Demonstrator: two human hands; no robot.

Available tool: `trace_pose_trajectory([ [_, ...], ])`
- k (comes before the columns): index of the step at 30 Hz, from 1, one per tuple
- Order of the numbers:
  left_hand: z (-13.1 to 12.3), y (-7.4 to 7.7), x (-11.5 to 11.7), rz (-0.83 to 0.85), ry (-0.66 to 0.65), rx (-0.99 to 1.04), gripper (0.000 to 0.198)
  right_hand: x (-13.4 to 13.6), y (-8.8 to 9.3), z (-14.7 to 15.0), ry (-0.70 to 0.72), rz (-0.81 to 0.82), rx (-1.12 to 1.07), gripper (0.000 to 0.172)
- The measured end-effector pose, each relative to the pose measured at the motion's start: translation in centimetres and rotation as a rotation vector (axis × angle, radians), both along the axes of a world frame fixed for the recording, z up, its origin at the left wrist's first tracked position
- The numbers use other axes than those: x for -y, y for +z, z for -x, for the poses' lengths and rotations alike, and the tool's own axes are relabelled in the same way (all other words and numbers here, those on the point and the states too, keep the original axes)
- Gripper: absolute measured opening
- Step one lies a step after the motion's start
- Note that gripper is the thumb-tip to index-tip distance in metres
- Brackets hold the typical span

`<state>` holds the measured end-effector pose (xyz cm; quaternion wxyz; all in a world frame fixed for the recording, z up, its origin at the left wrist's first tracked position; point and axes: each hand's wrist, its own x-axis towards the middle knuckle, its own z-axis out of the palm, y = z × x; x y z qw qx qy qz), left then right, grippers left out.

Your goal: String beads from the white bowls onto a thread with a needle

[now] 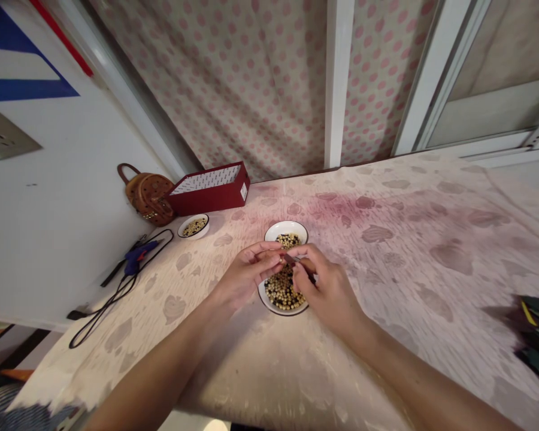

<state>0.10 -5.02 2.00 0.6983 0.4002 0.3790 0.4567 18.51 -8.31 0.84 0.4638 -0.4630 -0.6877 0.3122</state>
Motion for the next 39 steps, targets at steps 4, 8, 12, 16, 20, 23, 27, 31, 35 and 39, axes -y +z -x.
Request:
trace_pose_trajectory([
  [4,0.0,-0.2,0.0,0.003,-0.001,0.008,0.032,0.0,0.1,0.1,0.019,0.002,0.001,0.021],
  [8,0.0,-0.4,-0.1,-0.010,-0.015,-0.009,0.030,0.0,0.2,0.1,0.032,0.000,0.007,0.021],
  [12,0.0,-0.4,0.0,0.001,-0.014,0.002,0.032,0.0,0.2,0.2,0.027,0.001,0.013,0.021],
  [16,0.0,-0.3,0.1,0.008,-0.015,0.003,0.033,0.0,0.1,0.1,0.027,0.007,0.016,0.021],
  [20,-0.1,-0.4,0.1,0.004,-0.010,0.002,0.033,0.0,0.0,0.1,0.030,0.017,0.010,0.022],
  [23,-0.2,-0.4,0.1,0.004,-0.003,-0.001,0.031,-0.1,0.0,0.1,0.034,0.020,0.010,0.022],
  [27,-0.3,-0.4,0.2,0.002,0.005,0.004,0.031,0.0,0.1,0.1,0.040,0.026,0.008,0.022],
  [31,-0.2,-0.4,0.1,-0.013,0.010,-0.008,0.028,0.0,0.1,0.2,0.046,0.040,-0.001,0.019],
  [35,0.0,-0.4,-0.4,-0.145,0.035,-0.094,0.025,-0.1,-0.2,0.1,0.015,0.031,-0.015,0.018],
  [39,0.0,-0.8,-2.2,-0.359,0.121,-0.222,0.018,-0.2,-0.4,0.0,-0.075,0.006,-0.004,0.017],
])
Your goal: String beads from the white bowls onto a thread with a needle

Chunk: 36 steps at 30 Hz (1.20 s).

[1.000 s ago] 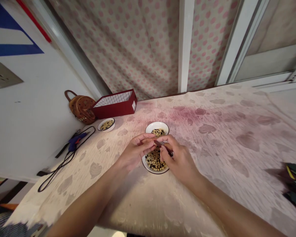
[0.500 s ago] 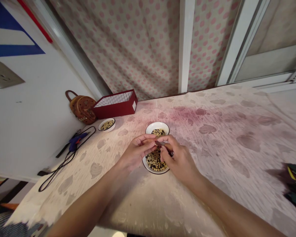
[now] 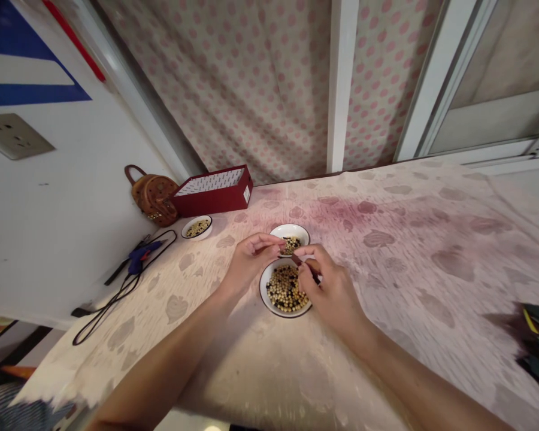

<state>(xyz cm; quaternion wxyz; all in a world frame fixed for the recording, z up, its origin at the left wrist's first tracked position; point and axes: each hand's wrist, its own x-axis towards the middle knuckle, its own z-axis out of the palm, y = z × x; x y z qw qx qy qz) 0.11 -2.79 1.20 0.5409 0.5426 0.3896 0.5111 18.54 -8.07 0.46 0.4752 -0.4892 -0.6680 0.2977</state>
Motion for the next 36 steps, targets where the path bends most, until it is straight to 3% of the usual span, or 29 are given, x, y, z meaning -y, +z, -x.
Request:
trace_pose_trajectory([
  [4,-0.4,-1.2,-2.1,-0.165,0.084,-0.125,0.008,-0.4,-0.1,-0.1,-0.046,-0.024,0.027,0.017],
  [8,-0.4,-2.0,-2.7,-0.241,0.105,-0.262,0.014,-1.0,-0.3,-0.4,-0.081,-0.028,0.016,0.020],
  [15,0.7,-0.2,0.1,-0.323,0.169,-0.620,0.010,-2.2,-1.2,-0.4,-0.160,0.000,-0.077,0.021],
  [23,0.0,0.1,1.9,-0.567,-0.031,-0.952,0.020,-4.2,-0.3,0.7,-0.135,0.035,-0.332,0.015],
  [29,-0.6,0.1,2.0,-0.565,-0.085,-1.100,0.030,-6.3,0.1,2.1,-0.138,0.044,-0.406,0.017],
  [36,1.3,1.3,1.9,-0.414,-0.137,-1.014,0.017,-5.9,-1.2,1.5,-0.174,0.053,-0.463,0.014],
])
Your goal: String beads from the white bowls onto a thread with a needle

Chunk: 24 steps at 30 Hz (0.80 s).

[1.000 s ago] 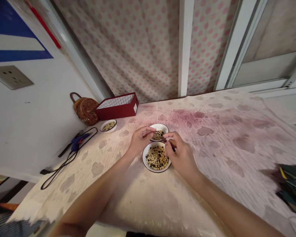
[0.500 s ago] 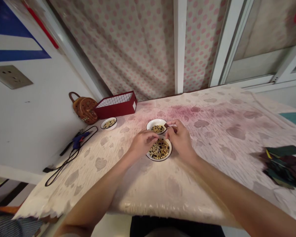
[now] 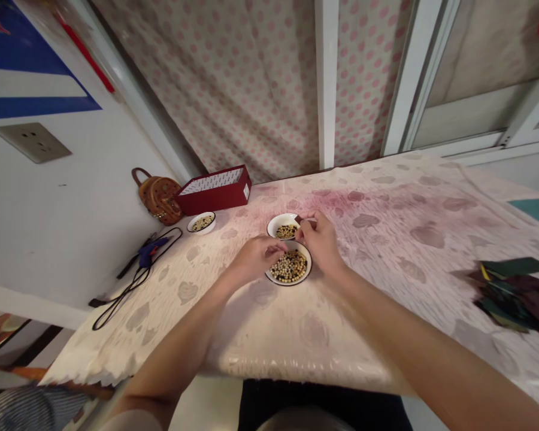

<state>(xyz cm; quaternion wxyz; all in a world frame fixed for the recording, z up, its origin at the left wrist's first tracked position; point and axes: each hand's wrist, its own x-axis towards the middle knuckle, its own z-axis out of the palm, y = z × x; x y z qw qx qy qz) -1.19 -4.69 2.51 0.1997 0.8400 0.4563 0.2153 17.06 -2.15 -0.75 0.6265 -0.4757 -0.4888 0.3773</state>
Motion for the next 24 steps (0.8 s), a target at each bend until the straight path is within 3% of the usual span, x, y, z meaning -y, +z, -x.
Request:
trace_pose_trajectory([
  [3,1.4,1.3,-0.1,0.169,-0.145,-0.016,0.022,0.2,-0.3,-0.5,-0.021,-0.001,0.021,0.014],
  [5,1.8,1.9,0.0,0.196,-0.199,-0.064,0.028,0.2,-0.3,-0.7,-0.014,-0.009,0.030,0.015],
  [8,1.3,2.1,0.0,0.115,-0.168,-0.136,0.028,0.4,-0.1,-0.7,0.005,-0.012,0.041,0.016],
  [14,-0.4,1.1,0.2,-0.010,-0.097,-0.143,0.018,1.0,0.8,-0.7,0.011,-0.034,0.063,0.016],
  [24,-0.7,0.3,0.6,-0.021,-0.066,-0.063,0.011,1.4,0.6,-0.5,0.038,-0.040,0.123,0.017],
])
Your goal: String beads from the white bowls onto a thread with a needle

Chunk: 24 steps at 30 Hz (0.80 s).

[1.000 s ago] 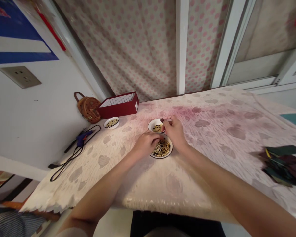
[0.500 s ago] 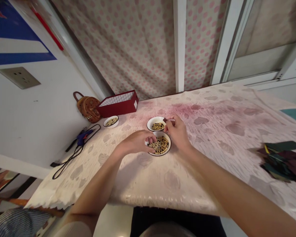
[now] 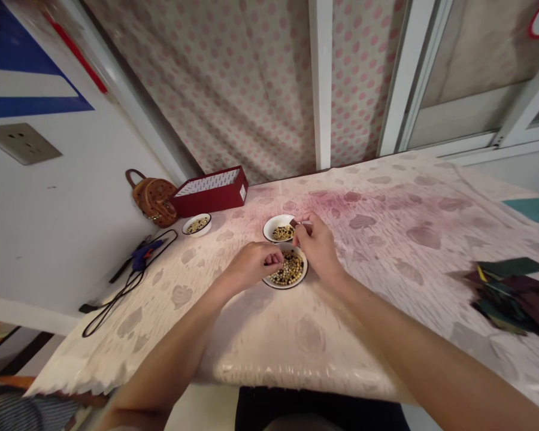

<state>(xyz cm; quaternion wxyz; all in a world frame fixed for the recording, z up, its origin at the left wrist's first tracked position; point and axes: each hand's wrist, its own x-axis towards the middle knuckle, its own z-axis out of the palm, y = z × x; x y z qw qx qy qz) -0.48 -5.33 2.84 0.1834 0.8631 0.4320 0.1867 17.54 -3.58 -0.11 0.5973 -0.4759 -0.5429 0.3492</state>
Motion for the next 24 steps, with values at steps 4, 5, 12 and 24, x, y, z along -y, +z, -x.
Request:
trace_pose_trajectory([
  [4,0.2,-0.3,-0.1,0.034,0.027,0.097,0.007,0.2,0.0,0.1,0.012,0.005,0.020,0.017],
  [5,0.2,-0.4,-0.2,0.043,0.026,0.111,0.007,0.2,-0.1,0.1,0.010,0.004,0.024,0.017],
  [12,0.0,-0.9,-0.6,0.098,0.028,0.318,0.010,0.2,0.2,0.0,0.032,-0.008,0.003,0.017],
  [24,-0.2,-1.3,-2.0,0.629,0.126,1.133,0.036,2.9,1.3,0.9,0.187,-0.103,0.144,0.022],
])
